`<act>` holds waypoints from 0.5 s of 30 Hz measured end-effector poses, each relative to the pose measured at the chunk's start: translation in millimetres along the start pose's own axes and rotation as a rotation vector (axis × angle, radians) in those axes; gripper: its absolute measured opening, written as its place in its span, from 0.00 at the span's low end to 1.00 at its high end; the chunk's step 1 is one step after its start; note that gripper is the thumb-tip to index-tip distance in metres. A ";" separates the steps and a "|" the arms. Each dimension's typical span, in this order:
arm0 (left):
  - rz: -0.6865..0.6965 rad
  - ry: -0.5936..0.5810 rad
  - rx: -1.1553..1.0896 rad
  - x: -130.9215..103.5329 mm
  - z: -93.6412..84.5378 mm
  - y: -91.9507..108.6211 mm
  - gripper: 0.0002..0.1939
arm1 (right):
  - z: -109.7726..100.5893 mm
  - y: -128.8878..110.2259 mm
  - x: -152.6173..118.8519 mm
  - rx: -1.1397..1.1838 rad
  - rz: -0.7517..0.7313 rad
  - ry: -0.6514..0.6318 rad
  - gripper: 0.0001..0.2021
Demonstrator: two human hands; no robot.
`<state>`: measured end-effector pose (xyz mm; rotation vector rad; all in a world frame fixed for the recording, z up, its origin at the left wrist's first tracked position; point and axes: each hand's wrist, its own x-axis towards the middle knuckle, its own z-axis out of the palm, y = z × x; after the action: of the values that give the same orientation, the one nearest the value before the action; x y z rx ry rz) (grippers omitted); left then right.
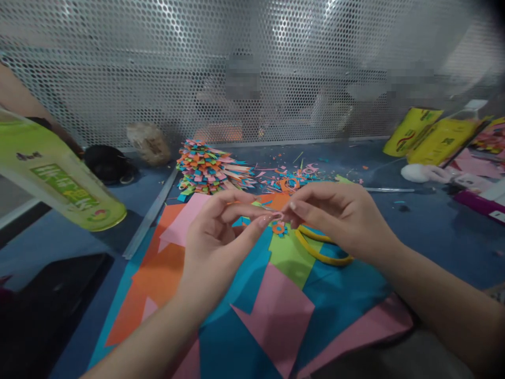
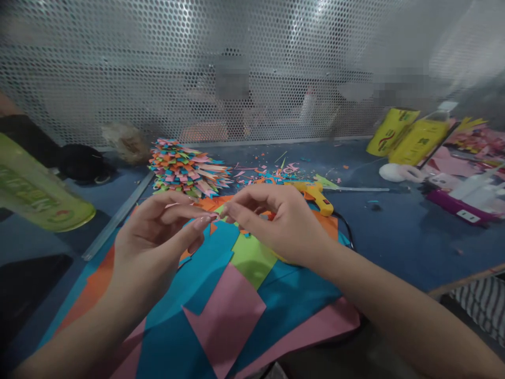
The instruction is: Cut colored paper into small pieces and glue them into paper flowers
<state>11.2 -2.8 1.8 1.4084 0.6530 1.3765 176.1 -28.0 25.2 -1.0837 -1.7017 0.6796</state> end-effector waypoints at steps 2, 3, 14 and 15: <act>-0.002 0.004 0.018 -0.4 0.2 0.9 0.12 | -0.1 0.5 -0.1 -0.019 0.017 0.012 0.06; -0.004 0.007 0.035 -0.9 0.1 1.4 0.12 | 0.1 0.8 -0.2 -0.035 0.019 0.018 0.05; -0.041 -0.018 0.234 -4.3 0.1 1.1 0.12 | 2.7 0.5 -2.2 -0.164 -0.033 0.042 0.04; -0.065 -0.030 0.239 -4.0 0.2 0.9 0.12 | 2.5 0.8 -2.4 -0.173 -0.049 0.042 0.04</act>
<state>10.3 -6.7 1.1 1.5778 0.8592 1.2550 174.4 -29.7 22.6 -1.1636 -1.7701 0.4820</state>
